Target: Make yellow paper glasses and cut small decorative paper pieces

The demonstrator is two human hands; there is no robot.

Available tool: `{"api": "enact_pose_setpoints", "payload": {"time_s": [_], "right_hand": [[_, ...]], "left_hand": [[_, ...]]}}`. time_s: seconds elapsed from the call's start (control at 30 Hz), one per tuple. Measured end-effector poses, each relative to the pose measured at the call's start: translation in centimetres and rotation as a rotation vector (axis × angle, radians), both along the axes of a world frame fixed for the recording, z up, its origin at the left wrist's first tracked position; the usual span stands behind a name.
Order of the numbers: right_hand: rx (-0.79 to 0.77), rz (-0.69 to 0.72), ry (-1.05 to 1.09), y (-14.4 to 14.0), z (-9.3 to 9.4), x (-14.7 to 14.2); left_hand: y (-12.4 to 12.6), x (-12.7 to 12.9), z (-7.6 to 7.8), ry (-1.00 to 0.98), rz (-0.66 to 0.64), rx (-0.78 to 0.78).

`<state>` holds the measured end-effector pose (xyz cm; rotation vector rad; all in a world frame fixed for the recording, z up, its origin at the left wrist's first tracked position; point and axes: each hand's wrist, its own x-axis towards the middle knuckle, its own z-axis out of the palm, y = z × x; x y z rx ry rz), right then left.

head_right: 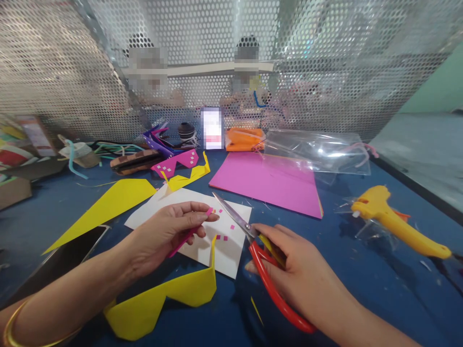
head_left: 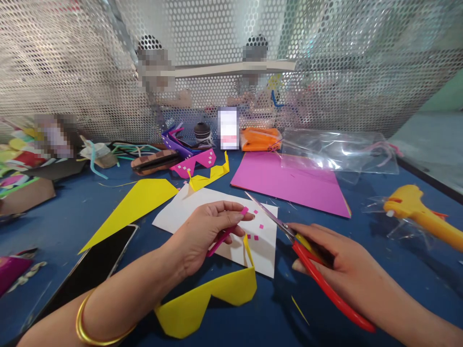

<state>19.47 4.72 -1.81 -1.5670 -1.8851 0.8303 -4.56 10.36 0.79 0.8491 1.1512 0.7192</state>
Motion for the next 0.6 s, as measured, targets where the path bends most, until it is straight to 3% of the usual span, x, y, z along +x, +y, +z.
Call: {"api": "enact_pose_setpoints", "payload": {"time_s": [0.6], "right_hand": [[0.008, 0.021, -0.011, 0.12, -0.08, 0.02]], "left_hand": [[-0.06, 0.14, 0.11, 0.009, 0.02, -0.018]]}}
